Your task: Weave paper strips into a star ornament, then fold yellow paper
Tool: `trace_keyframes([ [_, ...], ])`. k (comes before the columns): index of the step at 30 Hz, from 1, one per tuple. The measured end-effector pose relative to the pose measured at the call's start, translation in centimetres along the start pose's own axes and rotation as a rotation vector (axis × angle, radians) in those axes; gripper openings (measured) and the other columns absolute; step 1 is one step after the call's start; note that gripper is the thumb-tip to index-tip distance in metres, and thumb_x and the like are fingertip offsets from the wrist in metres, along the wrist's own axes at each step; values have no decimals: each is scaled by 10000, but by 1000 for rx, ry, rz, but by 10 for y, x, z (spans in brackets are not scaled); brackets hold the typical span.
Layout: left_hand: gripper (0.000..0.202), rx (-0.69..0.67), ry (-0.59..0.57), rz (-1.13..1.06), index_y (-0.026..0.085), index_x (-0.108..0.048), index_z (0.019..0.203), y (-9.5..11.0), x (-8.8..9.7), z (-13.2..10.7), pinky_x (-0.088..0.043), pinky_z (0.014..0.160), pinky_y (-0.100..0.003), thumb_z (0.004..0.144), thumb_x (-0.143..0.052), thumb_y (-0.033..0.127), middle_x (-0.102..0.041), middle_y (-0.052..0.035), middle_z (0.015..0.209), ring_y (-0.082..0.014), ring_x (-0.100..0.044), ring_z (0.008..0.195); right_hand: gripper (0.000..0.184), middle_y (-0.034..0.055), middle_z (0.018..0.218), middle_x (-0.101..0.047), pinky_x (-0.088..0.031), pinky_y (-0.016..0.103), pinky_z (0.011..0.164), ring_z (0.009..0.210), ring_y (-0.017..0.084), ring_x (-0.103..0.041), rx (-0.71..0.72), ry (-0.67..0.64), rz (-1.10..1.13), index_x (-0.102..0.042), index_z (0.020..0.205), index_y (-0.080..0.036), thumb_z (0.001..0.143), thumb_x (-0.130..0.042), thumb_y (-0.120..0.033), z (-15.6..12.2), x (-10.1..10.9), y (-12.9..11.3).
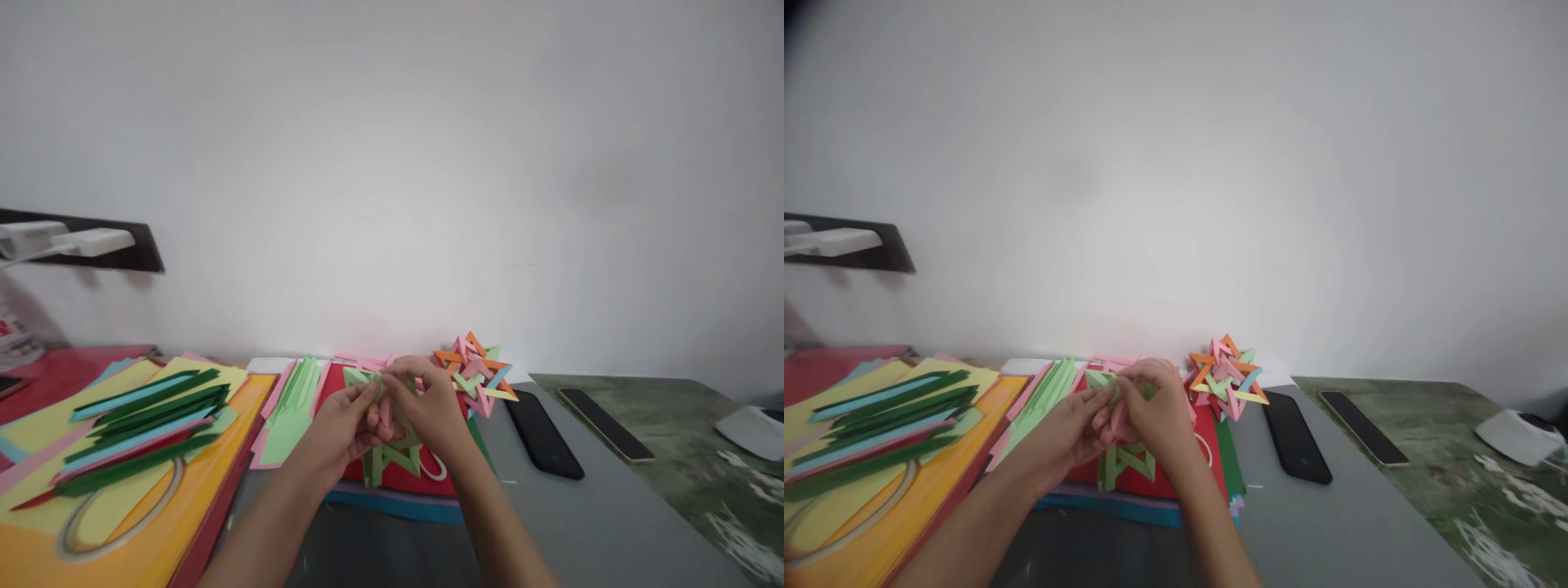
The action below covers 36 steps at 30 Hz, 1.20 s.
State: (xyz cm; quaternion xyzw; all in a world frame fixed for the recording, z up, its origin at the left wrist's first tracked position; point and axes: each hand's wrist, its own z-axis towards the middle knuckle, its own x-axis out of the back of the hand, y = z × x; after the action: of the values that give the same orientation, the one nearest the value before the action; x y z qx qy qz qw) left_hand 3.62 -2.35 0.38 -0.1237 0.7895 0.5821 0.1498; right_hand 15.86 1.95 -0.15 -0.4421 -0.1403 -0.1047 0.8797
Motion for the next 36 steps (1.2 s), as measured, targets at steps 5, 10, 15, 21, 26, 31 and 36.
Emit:
trace_keyframes([
  [5,412,3,19,-2,156,-449,468,1,-1,0,-355,405,-125,627,-677,461,-527,28,391,-39,-458,362,110,31,750,-671,-460,324,742,773,177,-591,12,-16,32,-669,685,-215,706,-586,-146,0,1,0],
  [10,393,8,22,-21,156,-457,472,1,-1,0,-383,423,-123,634,-680,436,-536,25,393,-41,-478,374,144,30,755,-673,-458,316,740,778,173,-593,18,-51,56,-661,660,-208,718,-555,-130,1,3,-2],
  [15,401,14,11,-18,154,-453,471,0,-1,0,-378,417,-117,644,-669,445,-543,21,395,-38,-475,369,132,27,760,-671,-457,316,739,776,174,-590,-11,-48,38,-660,663,-210,710,-565,-131,1,3,-3],
  [21,391,13,-18,-24,156,-455,480,0,0,1,-381,417,-112,636,-683,433,-538,30,392,-38,-486,375,132,27,754,-667,-445,320,759,808,179,-587,-60,-50,41,-667,693,-205,704,-566,-121,1,4,-5],
  [26,392,18,-2,-9,155,-452,485,0,-1,0,-377,414,-109,638,-678,437,-539,30,393,-34,-480,369,116,21,754,-662,-433,316,761,798,175,-580,-68,-45,40,-662,692,-207,704,-570,-136,1,3,-4],
  [31,396,13,13,-10,157,-444,484,1,-3,-1,-366,408,-113,646,-669,441,-530,34,385,-31,-465,360,101,20,749,-661,-420,320,774,795,176,-574,-57,-47,30,-656,673,-214,702,-578,-157,1,2,-2],
  [36,389,3,3,-14,159,-444,490,-1,-1,-1,-369,412,-119,643,-673,434,-530,37,387,-34,-467,366,99,13,719,-650,-423,318,759,770,173,-572,-43,-46,22,-654,671,-220,703,-579,-163,0,2,-2],
])
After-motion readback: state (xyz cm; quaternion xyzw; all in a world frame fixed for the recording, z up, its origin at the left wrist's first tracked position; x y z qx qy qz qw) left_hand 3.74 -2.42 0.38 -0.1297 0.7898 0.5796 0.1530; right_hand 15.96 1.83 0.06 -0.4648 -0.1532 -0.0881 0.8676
